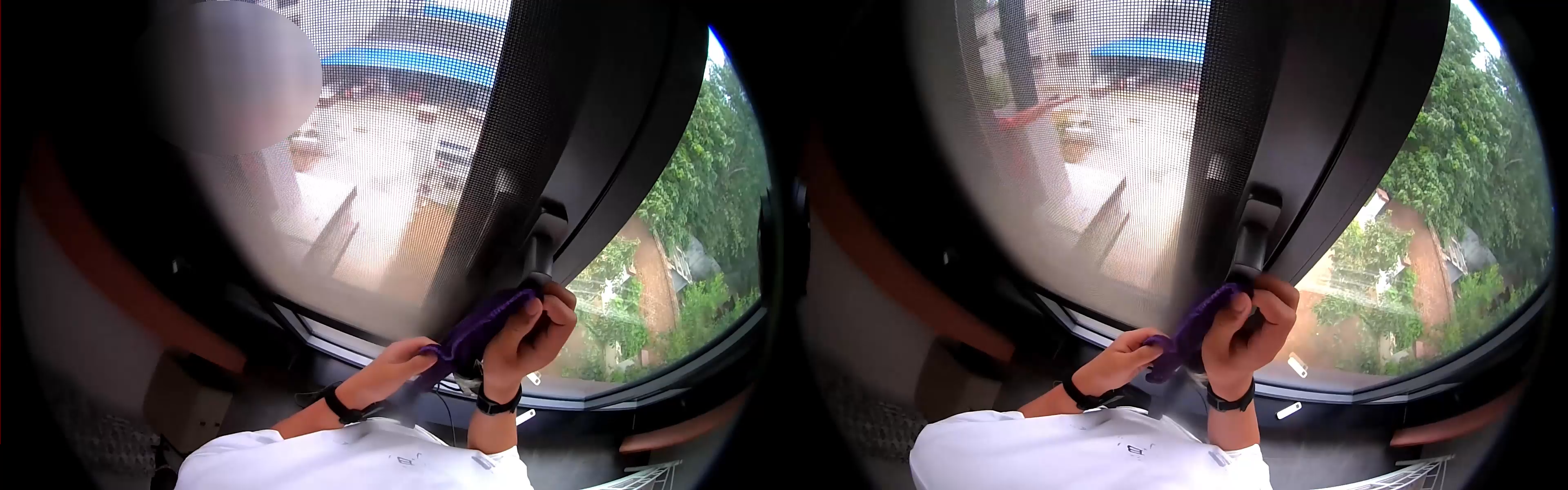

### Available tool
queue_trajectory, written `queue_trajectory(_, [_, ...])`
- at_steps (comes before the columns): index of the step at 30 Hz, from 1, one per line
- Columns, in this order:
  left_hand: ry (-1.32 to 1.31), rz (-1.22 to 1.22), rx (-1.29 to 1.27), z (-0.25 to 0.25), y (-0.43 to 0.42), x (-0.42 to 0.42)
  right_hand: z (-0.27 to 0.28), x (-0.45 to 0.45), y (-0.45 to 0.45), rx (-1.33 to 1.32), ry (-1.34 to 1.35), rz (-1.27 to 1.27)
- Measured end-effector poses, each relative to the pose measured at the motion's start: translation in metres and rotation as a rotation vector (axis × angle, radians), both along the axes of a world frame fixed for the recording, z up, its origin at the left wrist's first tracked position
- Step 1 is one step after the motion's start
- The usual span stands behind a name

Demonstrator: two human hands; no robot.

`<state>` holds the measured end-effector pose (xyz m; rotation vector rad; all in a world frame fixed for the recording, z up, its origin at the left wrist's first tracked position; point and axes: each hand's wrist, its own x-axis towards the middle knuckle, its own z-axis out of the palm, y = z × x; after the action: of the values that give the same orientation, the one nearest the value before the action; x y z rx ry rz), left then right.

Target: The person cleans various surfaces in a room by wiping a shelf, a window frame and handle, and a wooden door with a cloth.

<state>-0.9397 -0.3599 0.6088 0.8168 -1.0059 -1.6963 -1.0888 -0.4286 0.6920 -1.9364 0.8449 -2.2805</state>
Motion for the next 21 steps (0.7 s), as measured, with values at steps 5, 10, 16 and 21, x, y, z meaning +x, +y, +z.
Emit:
queue_trajectory(5, [0.028, 0.003, 0.083, -0.004, -0.005, -0.009, -0.001, 0.002, -0.006, -0.014, -0.077, 0.058])
queue_trajectory(10, [0.115, 0.057, 0.188, -0.007, 0.001, -0.026, 0.007, -0.012, -0.002, 0.081, -0.051, 0.143])
queue_trajectory(16, [0.049, 0.101, 0.218, 0.003, 0.023, -0.023, -0.008, -0.001, 0.004, 0.161, -0.105, 0.135])
queue_trajectory(21, [0.015, 0.178, 0.119, 0.007, 0.050, -0.006, -0.039, 0.008, 0.015, 0.274, -0.227, 0.075])
